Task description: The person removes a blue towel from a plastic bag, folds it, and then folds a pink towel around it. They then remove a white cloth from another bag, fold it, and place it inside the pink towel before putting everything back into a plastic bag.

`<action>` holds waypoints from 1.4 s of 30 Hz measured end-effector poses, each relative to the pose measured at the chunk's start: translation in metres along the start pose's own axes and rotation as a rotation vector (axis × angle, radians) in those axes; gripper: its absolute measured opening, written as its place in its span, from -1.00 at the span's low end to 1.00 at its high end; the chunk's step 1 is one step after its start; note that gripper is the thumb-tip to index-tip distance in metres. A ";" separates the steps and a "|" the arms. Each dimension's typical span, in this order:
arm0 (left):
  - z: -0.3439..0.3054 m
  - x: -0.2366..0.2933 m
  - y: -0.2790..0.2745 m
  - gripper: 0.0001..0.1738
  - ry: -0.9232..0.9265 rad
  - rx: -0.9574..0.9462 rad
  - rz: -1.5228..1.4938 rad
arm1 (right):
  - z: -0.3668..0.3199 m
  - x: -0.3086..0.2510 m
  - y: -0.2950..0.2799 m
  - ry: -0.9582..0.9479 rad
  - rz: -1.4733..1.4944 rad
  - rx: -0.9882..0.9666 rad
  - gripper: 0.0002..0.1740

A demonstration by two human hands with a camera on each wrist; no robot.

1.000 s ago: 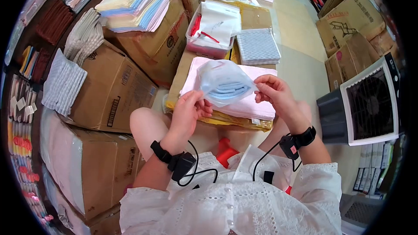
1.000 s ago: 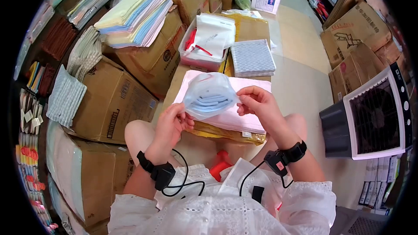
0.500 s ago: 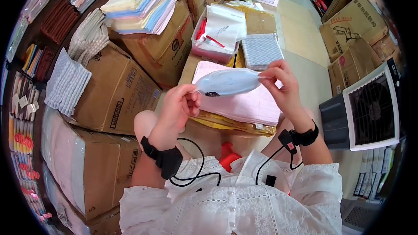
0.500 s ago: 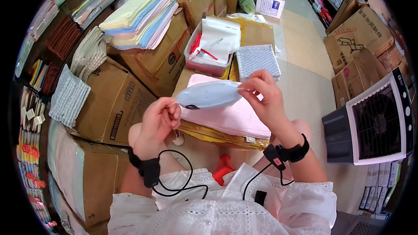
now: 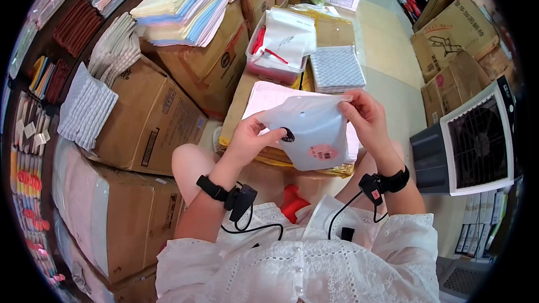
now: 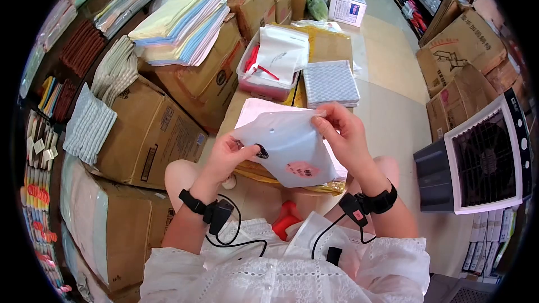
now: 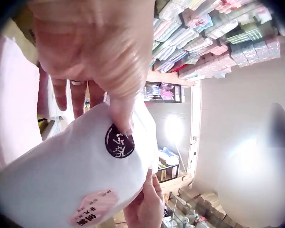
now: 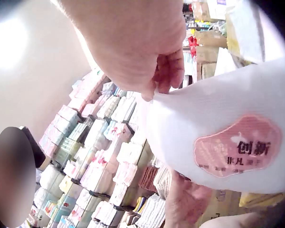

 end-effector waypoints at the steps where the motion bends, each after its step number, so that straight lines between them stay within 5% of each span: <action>1: 0.003 -0.004 0.000 -0.64 -0.062 0.011 -0.096 | 0.000 0.000 -0.001 0.016 0.019 0.010 -0.87; 12: 0.022 0.022 0.040 -0.87 0.397 0.179 -0.218 | 0.009 0.006 -0.013 -0.088 0.120 0.137 -0.85; 14: 0.028 0.022 0.044 -0.88 0.427 0.221 -0.258 | 0.012 0.012 -0.004 0.041 0.355 0.112 -0.75; 16: 0.038 0.013 0.042 -0.86 0.385 0.261 -0.281 | 0.012 0.018 0.009 0.146 0.365 0.002 -0.58; 18: 0.043 0.007 0.042 -0.84 0.378 0.284 -0.233 | 0.014 0.022 0.016 0.291 0.444 -0.044 -0.63; 24: 0.073 0.001 0.020 -0.86 0.212 0.258 -0.374 | 0.044 0.030 0.010 0.237 0.426 0.002 -0.77; 30: 0.131 -0.025 -0.021 -0.81 -0.129 0.279 -0.305 | 0.097 0.090 0.017 0.431 0.399 -0.059 -0.80; 42: 0.138 -0.110 -0.047 -0.78 -0.376 0.495 -0.182 | 0.070 0.169 0.036 0.746 0.310 -0.125 -0.75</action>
Point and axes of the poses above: each hand's wrist, its own z-axis towards the middle knuckle, its own y-axis out of the palm, x = y × z, the point moved 2 cm from there along z, towards the middle knuckle, and after that the axes turned 12 degrees about -z, right-handed, at the moved point
